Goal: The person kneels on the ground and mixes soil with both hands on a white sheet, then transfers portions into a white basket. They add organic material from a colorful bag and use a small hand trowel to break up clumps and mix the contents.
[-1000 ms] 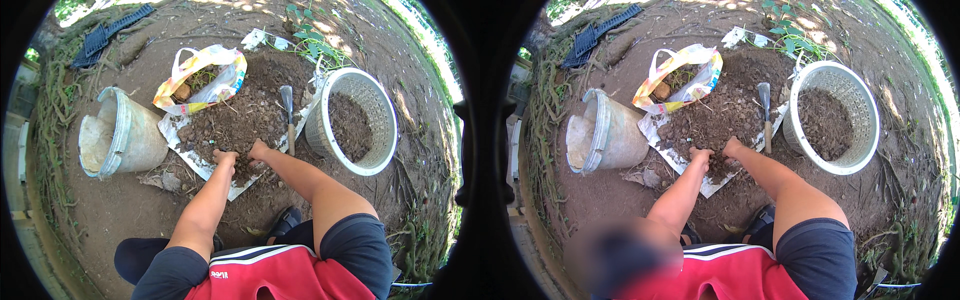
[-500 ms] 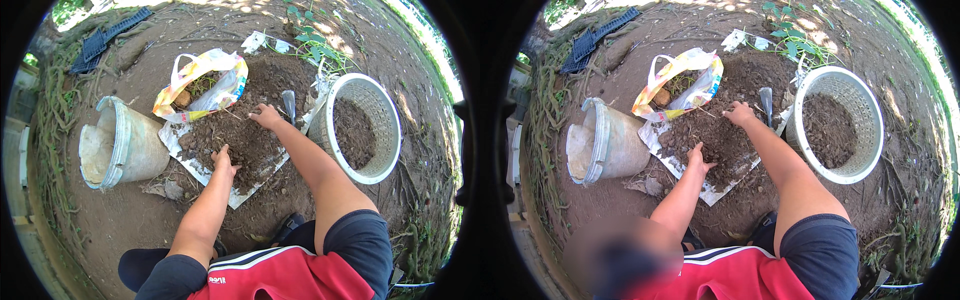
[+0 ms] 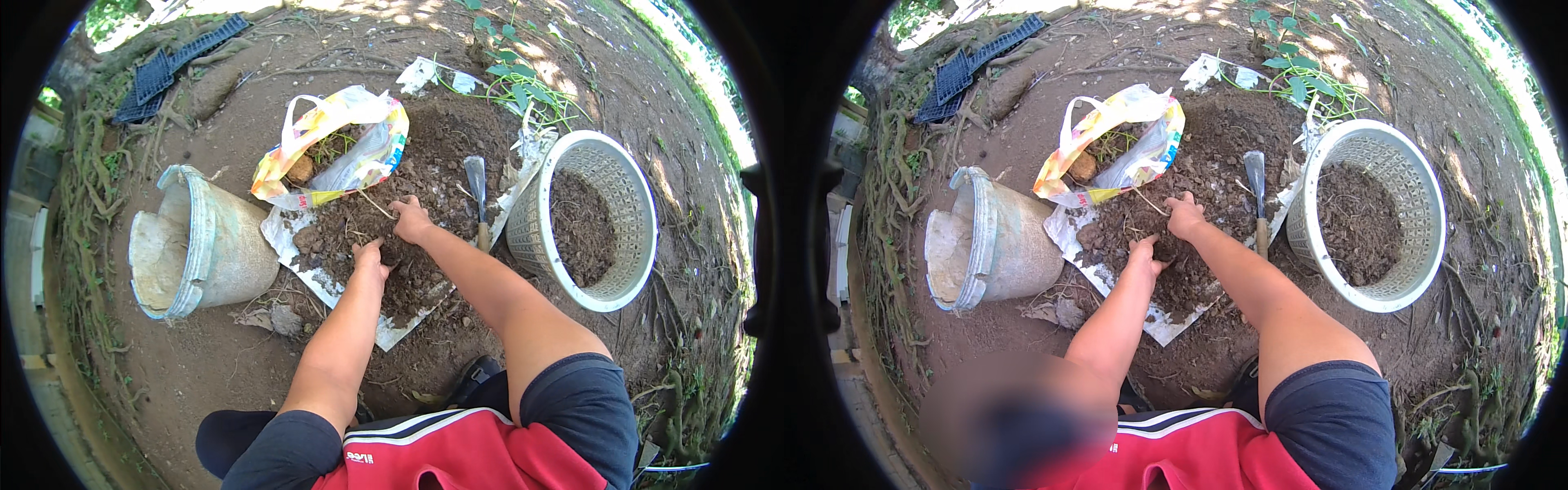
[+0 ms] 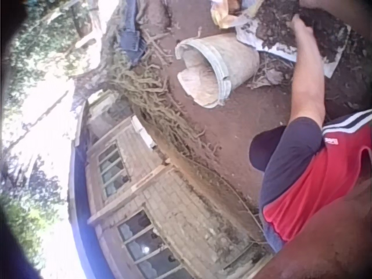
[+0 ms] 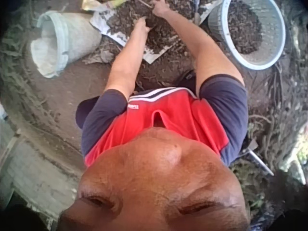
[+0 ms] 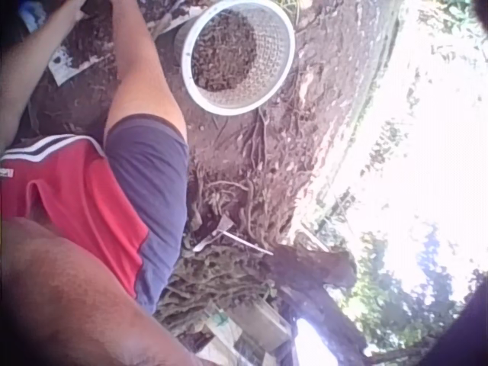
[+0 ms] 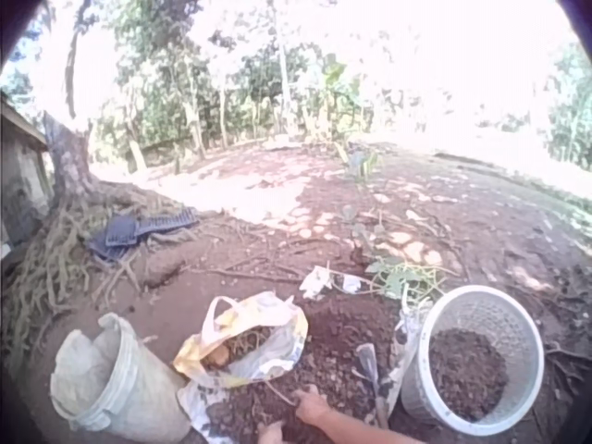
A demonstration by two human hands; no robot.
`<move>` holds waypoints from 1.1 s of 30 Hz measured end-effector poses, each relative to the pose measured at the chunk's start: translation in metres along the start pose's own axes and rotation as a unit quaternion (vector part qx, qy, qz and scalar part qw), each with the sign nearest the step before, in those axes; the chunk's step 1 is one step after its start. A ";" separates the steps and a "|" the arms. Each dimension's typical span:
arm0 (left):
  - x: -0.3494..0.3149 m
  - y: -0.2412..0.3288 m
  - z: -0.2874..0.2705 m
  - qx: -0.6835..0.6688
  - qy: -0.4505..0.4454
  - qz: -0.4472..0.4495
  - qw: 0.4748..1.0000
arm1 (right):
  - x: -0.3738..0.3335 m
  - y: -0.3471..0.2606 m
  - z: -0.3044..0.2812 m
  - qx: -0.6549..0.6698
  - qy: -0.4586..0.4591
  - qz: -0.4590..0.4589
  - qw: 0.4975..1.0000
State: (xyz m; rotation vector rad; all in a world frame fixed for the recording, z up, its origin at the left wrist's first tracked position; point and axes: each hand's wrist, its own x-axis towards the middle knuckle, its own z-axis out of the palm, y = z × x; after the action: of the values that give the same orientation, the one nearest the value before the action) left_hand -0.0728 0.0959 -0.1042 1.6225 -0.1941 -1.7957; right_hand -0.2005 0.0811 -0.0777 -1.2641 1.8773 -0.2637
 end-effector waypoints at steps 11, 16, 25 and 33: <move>0.000 0.006 -0.019 0.147 -0.005 0.094 0.985 | -0.014 -0.019 -0.032 -0.067 0.030 -0.112 0.991; 0.004 0.004 -0.021 0.262 0.030 0.263 0.928 | -0.019 -0.031 -0.034 -0.096 0.038 -0.158 0.982; -0.025 0.013 -0.013 0.343 0.027 0.167 0.924 | -0.018 -0.050 -0.032 -0.163 -0.029 -0.162 0.973; -0.034 0.010 -0.028 0.536 0.103 0.256 0.798 | -0.020 -0.055 -0.010 -0.377 -0.110 -0.198 0.898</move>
State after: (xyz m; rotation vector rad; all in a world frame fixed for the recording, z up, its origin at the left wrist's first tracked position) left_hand -0.0441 0.1173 -0.0773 2.1485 -1.6172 -1.0441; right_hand -0.1681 0.0693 -0.0292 -2.0989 1.5435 0.4367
